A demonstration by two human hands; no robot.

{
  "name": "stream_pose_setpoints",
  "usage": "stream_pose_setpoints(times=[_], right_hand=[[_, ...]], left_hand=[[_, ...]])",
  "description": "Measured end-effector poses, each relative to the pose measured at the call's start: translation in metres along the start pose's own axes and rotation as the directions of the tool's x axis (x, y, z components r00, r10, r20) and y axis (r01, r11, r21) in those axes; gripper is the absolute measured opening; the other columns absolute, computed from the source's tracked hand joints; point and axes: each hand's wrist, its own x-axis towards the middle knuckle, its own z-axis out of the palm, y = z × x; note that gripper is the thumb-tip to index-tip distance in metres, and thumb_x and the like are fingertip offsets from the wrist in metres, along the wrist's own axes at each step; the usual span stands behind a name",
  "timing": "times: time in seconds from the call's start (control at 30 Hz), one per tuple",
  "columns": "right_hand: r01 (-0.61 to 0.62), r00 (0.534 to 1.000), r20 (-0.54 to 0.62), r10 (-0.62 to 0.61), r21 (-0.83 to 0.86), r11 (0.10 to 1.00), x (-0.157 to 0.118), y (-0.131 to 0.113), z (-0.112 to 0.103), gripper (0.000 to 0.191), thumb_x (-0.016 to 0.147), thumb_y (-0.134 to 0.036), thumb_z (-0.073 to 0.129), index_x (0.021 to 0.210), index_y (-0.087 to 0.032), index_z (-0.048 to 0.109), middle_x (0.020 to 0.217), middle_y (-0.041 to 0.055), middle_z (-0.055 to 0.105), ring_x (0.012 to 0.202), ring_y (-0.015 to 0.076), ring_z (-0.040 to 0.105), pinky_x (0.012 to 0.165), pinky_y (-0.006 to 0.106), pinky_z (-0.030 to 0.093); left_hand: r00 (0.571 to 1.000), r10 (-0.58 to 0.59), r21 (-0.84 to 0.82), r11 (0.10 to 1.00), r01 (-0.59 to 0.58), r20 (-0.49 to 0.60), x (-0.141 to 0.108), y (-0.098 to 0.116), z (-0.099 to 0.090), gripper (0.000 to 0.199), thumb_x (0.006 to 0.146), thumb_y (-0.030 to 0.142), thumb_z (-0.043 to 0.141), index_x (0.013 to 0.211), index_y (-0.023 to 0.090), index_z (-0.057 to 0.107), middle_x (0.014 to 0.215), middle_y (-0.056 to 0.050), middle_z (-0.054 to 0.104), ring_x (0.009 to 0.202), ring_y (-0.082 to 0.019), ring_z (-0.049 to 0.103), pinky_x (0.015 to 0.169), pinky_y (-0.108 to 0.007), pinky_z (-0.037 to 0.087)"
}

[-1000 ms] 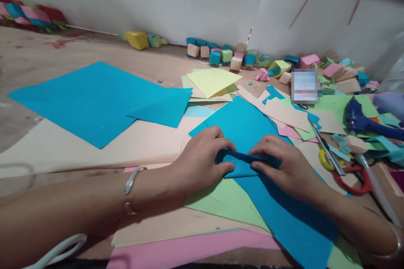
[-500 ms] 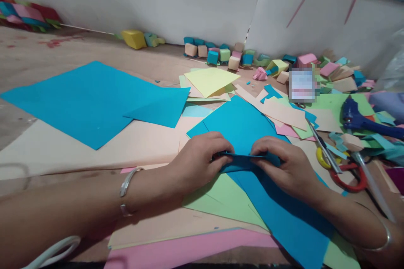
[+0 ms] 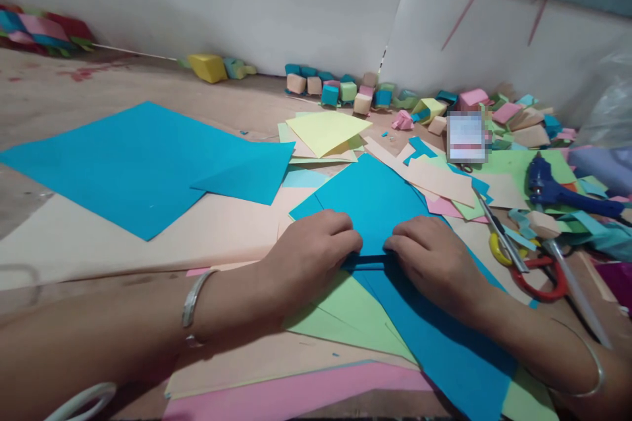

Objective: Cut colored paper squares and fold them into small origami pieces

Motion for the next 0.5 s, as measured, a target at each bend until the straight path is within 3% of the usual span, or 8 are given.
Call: stream_pose_setpoints(times=[0.17, 0.37, 0.5], right_hand=[[0.057, 0.998, 0.029, -0.054, -0.112, 0.992, 0.001, -0.006, -0.005, 0.031, 0.098, -0.013, 0.041, 0.084, -0.016, 0.068, 0.084, 0.0089, 0.065, 0.076, 0.0199, 0.049, 0.069, 0.035, 0.034], [0.154, 0.988, 0.005, -0.156, -0.192, 0.969, 0.006, -0.013, -0.012, 0.029, 0.095, -0.009, 0.046, 0.077, -0.014, 0.069, 0.074, 0.0096, 0.063, 0.074, 0.0212, 0.050, 0.067, 0.036, 0.037], [0.204, 0.977, 0.105, -0.185, -0.216, 0.955, 0.004, -0.018, -0.016, 0.027, 0.094, -0.007, 0.045, 0.087, -0.014, 0.070, 0.079, 0.0108, 0.065, 0.081, 0.0232, 0.055, 0.072, 0.037, 0.039]], left_hand=[[0.996, 0.066, 0.103, 0.992, -0.072, 0.061, 0.001, 0.004, -0.004, 0.022, 0.097, 0.017, 0.045, 0.083, 0.017, 0.062, 0.086, -0.006, 0.062, 0.076, -0.018, 0.051, 0.063, -0.030, 0.038], [0.963, 0.243, 0.225, 0.938, -0.263, 0.113, 0.001, 0.005, -0.009, 0.019, 0.094, 0.013, 0.049, 0.079, 0.017, 0.059, 0.080, -0.006, 0.060, 0.072, -0.019, 0.048, 0.061, -0.031, 0.037], [0.955, 0.283, 0.266, 0.917, -0.296, 0.088, 0.000, 0.006, -0.007, 0.022, 0.095, 0.012, 0.047, 0.079, 0.016, 0.060, 0.077, -0.006, 0.059, 0.070, -0.019, 0.048, 0.057, -0.031, 0.036]])
